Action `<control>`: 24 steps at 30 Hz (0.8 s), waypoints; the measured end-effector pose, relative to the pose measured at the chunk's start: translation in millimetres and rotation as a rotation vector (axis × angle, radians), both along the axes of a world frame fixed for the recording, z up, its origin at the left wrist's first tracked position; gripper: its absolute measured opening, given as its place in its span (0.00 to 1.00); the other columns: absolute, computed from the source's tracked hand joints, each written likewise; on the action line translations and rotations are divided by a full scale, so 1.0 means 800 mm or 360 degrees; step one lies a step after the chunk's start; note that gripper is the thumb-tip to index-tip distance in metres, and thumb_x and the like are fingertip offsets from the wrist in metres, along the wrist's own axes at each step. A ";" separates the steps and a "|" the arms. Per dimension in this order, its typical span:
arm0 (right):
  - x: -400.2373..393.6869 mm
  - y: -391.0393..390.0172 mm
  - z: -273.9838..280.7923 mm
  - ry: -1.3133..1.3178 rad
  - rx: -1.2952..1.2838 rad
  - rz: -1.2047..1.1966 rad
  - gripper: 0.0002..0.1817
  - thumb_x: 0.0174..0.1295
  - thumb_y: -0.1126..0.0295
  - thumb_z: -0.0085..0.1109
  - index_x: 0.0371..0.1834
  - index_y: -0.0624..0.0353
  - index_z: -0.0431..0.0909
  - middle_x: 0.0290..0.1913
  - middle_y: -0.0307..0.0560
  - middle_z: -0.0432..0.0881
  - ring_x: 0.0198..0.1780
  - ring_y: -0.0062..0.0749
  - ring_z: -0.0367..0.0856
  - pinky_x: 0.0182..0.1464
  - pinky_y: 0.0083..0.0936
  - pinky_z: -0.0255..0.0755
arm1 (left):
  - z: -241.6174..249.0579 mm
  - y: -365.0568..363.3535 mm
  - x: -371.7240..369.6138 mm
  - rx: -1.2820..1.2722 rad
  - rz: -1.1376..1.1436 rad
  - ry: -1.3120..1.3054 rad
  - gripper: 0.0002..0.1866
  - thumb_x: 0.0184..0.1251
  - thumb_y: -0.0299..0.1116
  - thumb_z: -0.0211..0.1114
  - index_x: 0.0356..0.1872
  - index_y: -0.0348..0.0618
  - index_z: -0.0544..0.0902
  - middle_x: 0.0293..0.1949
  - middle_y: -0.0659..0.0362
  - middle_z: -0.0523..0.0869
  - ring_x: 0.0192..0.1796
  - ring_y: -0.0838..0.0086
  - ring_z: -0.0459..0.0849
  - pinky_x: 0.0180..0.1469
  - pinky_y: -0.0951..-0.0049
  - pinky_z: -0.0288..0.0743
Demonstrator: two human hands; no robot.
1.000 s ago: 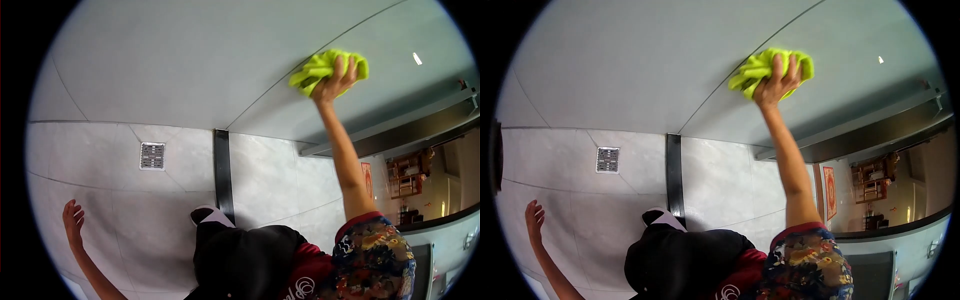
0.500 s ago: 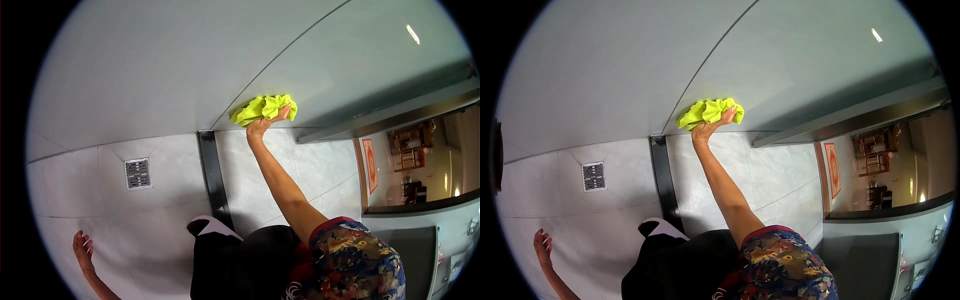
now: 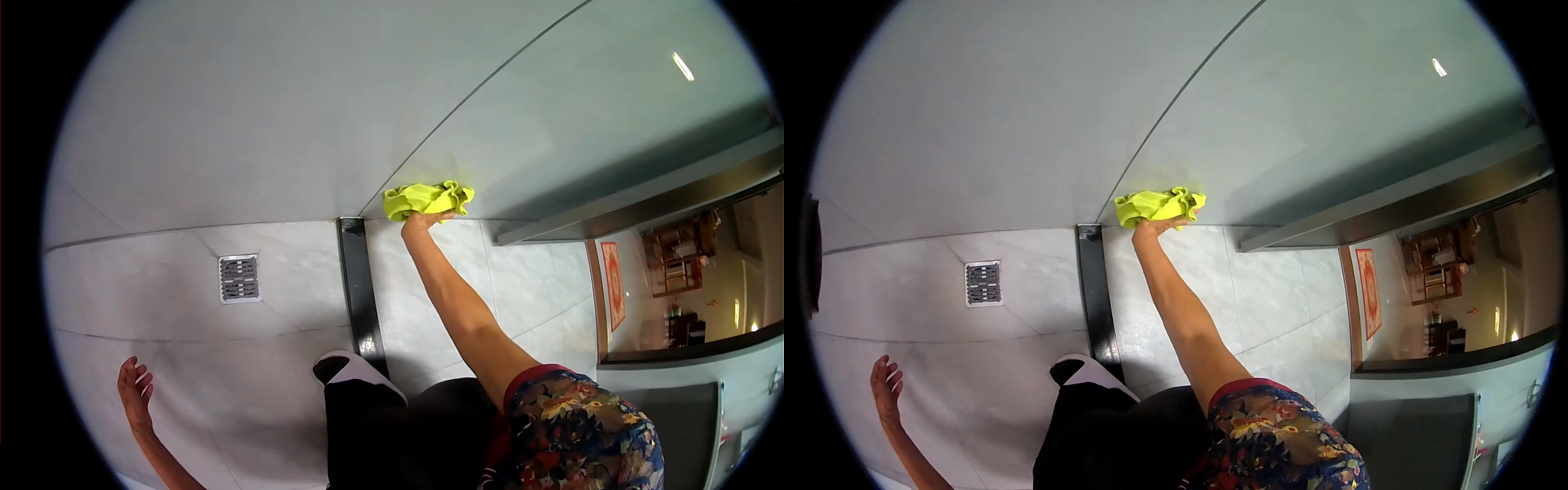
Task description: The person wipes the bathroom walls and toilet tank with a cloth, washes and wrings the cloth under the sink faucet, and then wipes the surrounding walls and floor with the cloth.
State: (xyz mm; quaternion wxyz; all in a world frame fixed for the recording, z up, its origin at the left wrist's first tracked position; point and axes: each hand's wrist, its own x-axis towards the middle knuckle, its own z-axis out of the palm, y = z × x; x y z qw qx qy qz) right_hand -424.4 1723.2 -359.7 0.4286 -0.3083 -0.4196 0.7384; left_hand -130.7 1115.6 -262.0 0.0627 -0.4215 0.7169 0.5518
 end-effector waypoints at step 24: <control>0.186 -0.057 0.225 -0.1174 0.1988 0.2728 0.19 0.56 0.67 0.49 0.48 0.67 0.70 0.48 0.52 0.75 0.47 0.39 0.75 0.51 0.34 0.71 | 0.011 0.267 -0.146 0.0673 -0.1199 0.0321 0.30 0.64 0.57 0.49 0.58 0.44 0.70 0.46 0.58 0.80 0.49 0.74 0.77 0.53 0.70 0.68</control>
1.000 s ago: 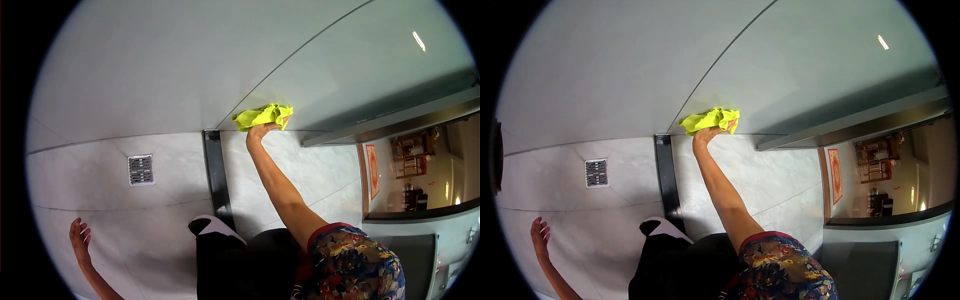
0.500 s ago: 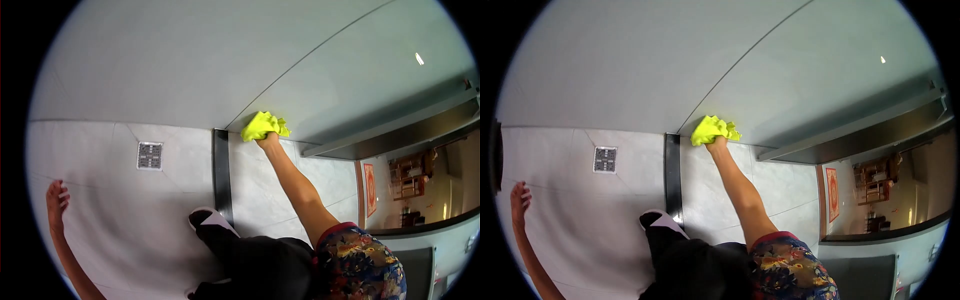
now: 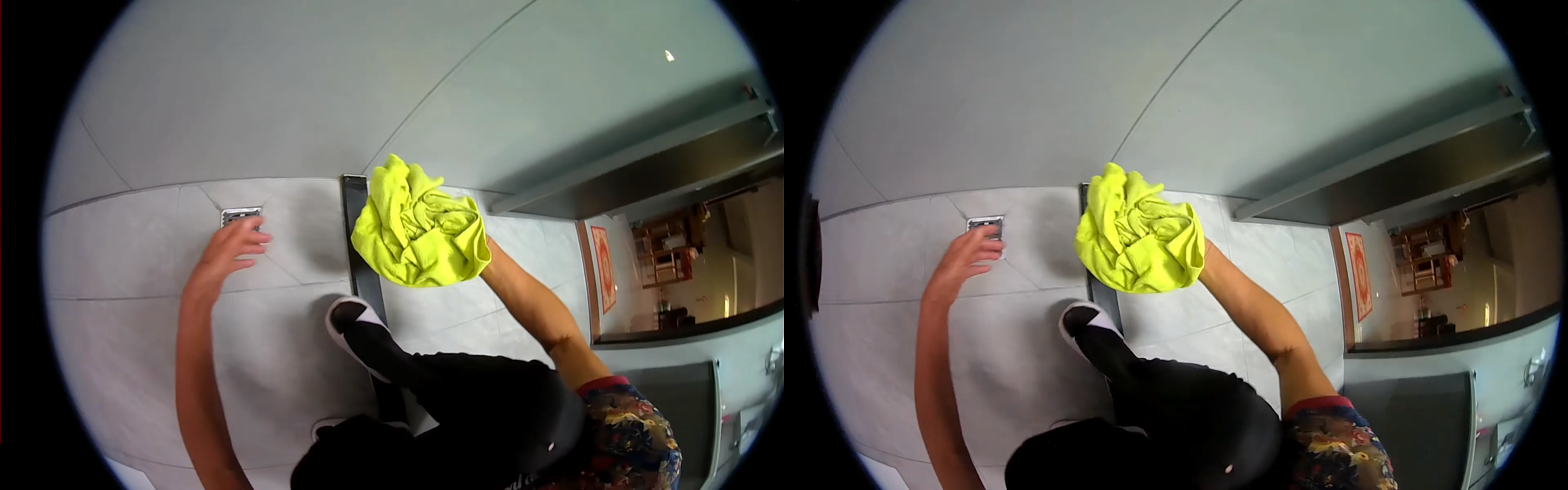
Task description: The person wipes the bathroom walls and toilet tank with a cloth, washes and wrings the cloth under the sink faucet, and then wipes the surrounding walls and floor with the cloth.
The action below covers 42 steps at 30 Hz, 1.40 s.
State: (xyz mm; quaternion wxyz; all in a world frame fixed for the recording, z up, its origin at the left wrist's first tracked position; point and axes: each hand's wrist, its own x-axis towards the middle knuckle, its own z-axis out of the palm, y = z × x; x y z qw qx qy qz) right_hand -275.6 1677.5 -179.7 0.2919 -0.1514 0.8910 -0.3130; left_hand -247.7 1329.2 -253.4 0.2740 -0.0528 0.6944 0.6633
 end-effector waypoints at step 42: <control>0.033 0.185 -0.170 -0.1424 -0.3521 -0.0939 0.30 0.65 0.48 0.39 0.63 0.57 0.63 0.64 0.51 0.66 0.63 0.44 0.65 0.64 0.42 0.59 | 0.110 0.360 -0.090 0.0214 -0.0220 -0.0077 0.23 0.51 0.23 0.58 0.52 0.31 0.71 0.45 0.54 0.80 0.46 0.68 0.79 0.48 0.70 0.73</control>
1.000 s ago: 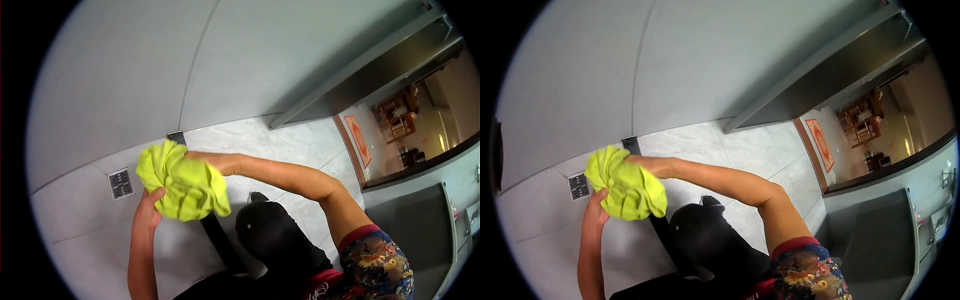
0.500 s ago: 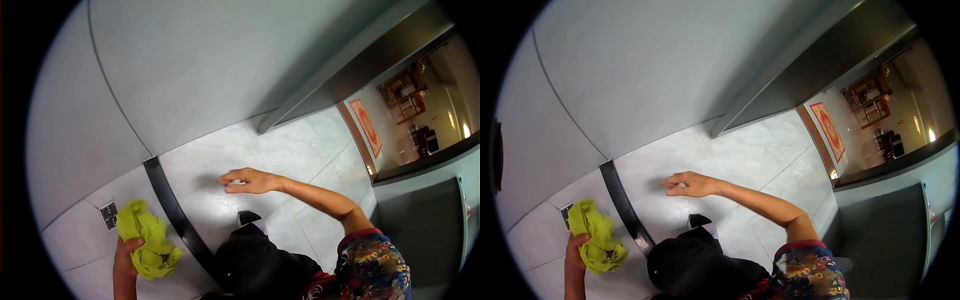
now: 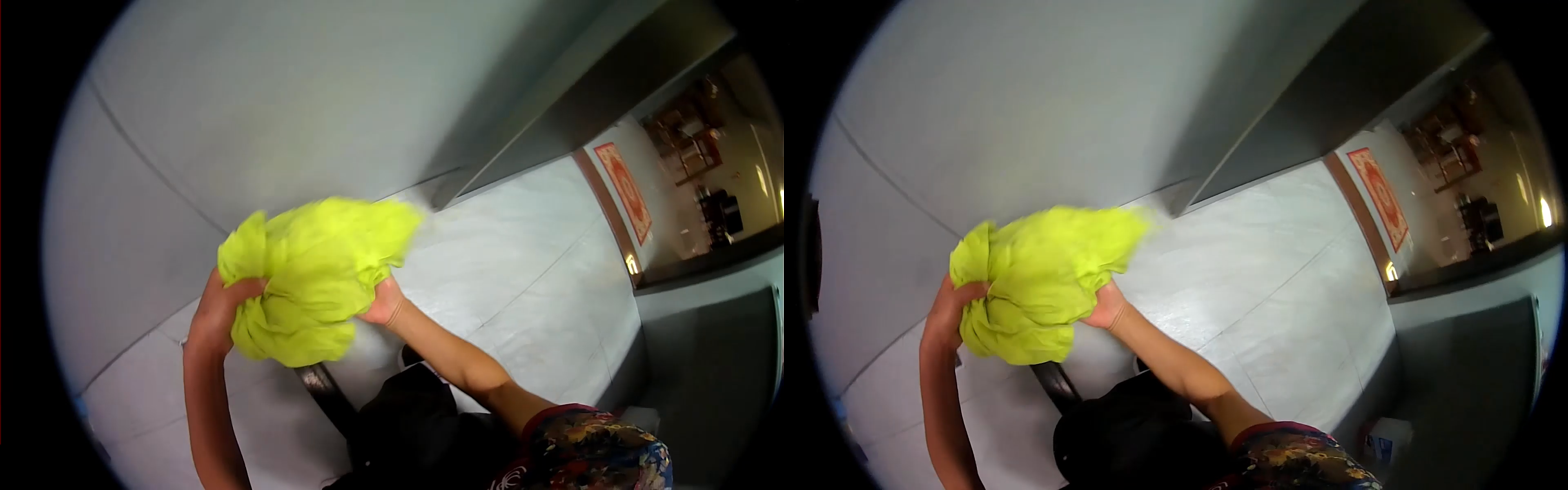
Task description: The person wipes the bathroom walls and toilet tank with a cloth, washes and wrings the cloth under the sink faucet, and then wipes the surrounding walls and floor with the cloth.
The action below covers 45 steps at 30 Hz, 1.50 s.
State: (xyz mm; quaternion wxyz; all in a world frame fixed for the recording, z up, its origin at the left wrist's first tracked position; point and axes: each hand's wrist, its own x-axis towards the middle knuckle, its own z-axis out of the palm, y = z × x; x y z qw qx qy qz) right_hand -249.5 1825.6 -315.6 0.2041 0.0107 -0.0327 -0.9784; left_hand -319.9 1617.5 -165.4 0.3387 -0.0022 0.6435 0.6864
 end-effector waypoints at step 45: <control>-0.043 0.286 0.117 0.1033 0.5986 -0.2047 0.18 0.51 0.66 0.53 0.48 0.43 0.76 0.50 0.39 0.65 0.49 0.41 0.63 0.40 0.39 0.64 | -0.018 0.042 0.017 -0.0075 -0.0424 0.0078 0.24 0.68 0.48 0.47 0.50 0.36 0.73 0.40 0.54 0.81 0.40 0.71 0.82 0.44 0.75 0.74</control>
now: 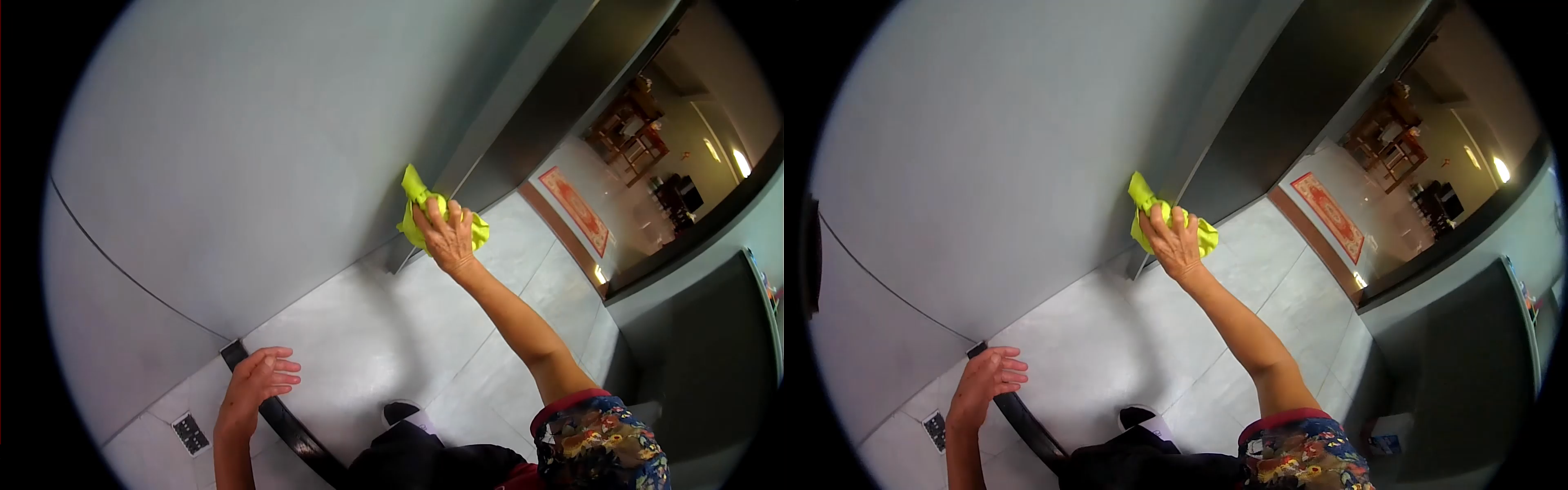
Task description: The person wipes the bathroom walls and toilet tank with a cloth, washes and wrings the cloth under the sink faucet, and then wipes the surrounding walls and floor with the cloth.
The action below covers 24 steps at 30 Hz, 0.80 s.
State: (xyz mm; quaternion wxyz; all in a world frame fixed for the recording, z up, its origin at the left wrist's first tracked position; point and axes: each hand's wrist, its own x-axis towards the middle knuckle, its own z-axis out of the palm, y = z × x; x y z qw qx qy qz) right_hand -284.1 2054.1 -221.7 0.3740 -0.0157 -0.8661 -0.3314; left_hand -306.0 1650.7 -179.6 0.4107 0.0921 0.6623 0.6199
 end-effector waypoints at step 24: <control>0.054 0.188 0.360 0.1010 -0.1702 0.0906 0.24 0.58 0.60 0.46 0.56 0.60 0.66 0.53 0.56 0.65 0.56 0.44 0.67 0.57 0.38 0.63 | -0.061 0.053 -0.015 0.0085 -0.0022 -0.0296 0.20 0.71 0.42 0.45 0.50 0.36 0.73 0.40 0.50 0.82 0.40 0.67 0.83 0.42 0.73 0.75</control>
